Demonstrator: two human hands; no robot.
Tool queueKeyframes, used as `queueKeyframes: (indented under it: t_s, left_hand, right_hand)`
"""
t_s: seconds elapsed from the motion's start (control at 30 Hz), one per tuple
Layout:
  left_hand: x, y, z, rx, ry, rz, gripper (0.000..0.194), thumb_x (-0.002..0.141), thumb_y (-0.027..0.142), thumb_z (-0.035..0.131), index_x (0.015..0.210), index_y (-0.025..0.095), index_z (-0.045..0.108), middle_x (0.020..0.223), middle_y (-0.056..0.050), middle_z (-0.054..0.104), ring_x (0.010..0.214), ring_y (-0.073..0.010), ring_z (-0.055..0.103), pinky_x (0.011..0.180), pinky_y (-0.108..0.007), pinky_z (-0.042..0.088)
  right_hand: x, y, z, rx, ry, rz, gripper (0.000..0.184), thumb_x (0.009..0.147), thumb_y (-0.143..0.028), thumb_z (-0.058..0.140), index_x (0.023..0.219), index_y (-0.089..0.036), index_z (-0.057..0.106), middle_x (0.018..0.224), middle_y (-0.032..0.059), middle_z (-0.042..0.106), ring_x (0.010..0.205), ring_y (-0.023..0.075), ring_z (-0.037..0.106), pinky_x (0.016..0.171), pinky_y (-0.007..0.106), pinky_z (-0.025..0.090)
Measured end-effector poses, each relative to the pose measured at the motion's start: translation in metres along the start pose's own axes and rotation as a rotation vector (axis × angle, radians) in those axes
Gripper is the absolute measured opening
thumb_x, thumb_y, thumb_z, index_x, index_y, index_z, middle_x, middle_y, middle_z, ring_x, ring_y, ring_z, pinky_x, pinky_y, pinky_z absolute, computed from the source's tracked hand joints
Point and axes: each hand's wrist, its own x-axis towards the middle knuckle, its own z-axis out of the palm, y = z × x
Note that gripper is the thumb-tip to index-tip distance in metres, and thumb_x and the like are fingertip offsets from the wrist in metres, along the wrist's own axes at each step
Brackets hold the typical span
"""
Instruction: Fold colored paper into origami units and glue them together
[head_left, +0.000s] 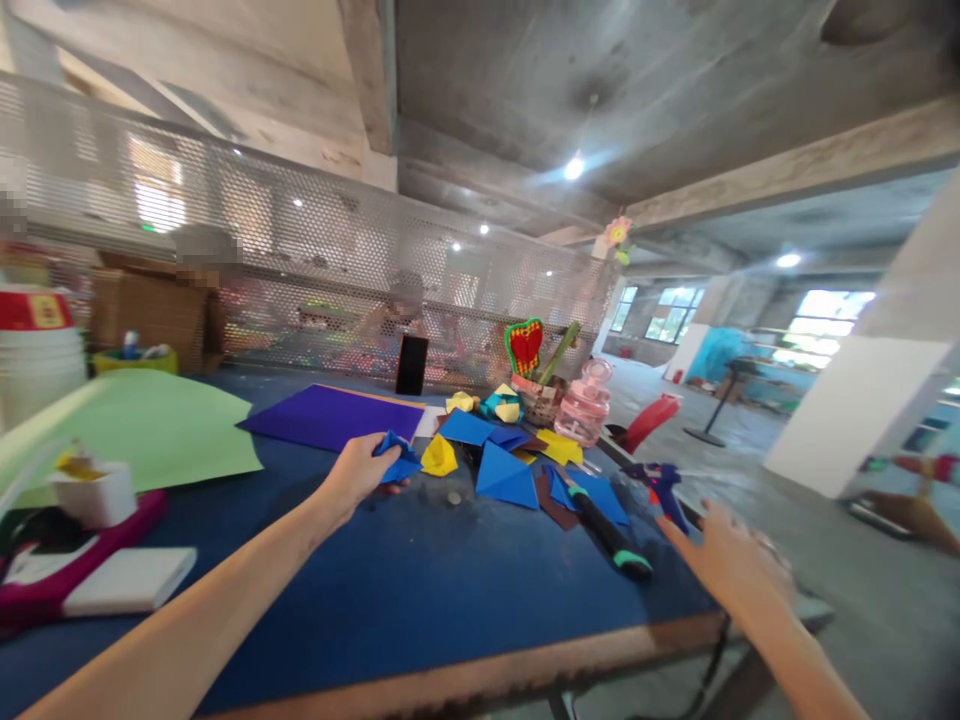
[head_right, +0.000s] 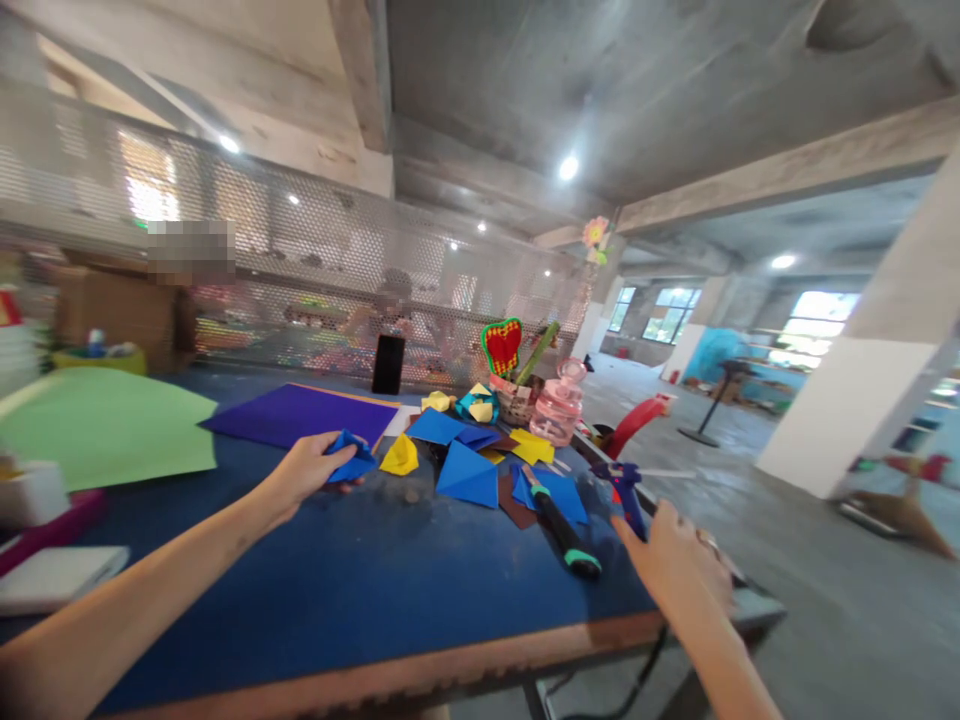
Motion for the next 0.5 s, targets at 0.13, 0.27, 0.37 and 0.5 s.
queueKeyframes:
  t_s: [0.13,0.27,0.37,0.5]
  left_hand:
    - [0.001,-0.002,0.004,-0.013,0.013,-0.011,0.013,0.074,0.026,0.061,0.083,0.017,0.059,0.062,0.001,0.066,0.054,-0.0181,0.067,0.043,-0.024,0.051]
    - [0.002,-0.005,0.006,-0.017,0.035,0.009,0.014,0.073,0.028,0.061,0.082,0.017,0.059,0.060,0.001,0.064,0.052,-0.0186,0.066,0.041,-0.024,0.051]
    - [0.005,-0.009,0.005,-0.012,0.054,0.051,0.016,0.073,0.031,0.060,0.080,0.017,0.058,0.058,0.001,0.062,0.051,-0.0194,0.066,0.040,-0.026,0.051]
    - [0.011,-0.011,0.001,-0.022,0.125,0.117,0.024,0.075,0.040,0.058,0.083,0.017,0.058,0.064,0.000,0.064,0.055,-0.0194,0.066,0.044,-0.028,0.054]
  right_hand:
    - [-0.006,-0.098,-0.021,0.429,-0.258,-0.443,0.037,0.084,-0.047,0.048,0.109,-0.022,0.061,0.105,0.0113,0.067,0.097,0.0254,0.063,0.085,0.038,0.048]
    - [0.033,-0.232,0.007,0.514,-0.389,-0.567,0.040,0.082,-0.039,0.059,0.115,-0.017,0.058,0.114,0.0112,0.062,0.108,0.0233,0.057,0.094,0.035,0.043]
    - [0.071,-0.320,0.054,0.517,-0.394,-0.478,0.044,0.080,-0.037,0.065,0.116,-0.013,0.058,0.115,0.0140,0.060,0.111,0.0258,0.055,0.095,0.038,0.042]
    - [0.102,-0.406,0.111,0.527,-0.392,-0.248,0.034,0.091,-0.034,0.056,0.119,-0.016,0.054,0.119,0.0086,0.056,0.101,0.0212,0.059,0.085,0.042,0.050]
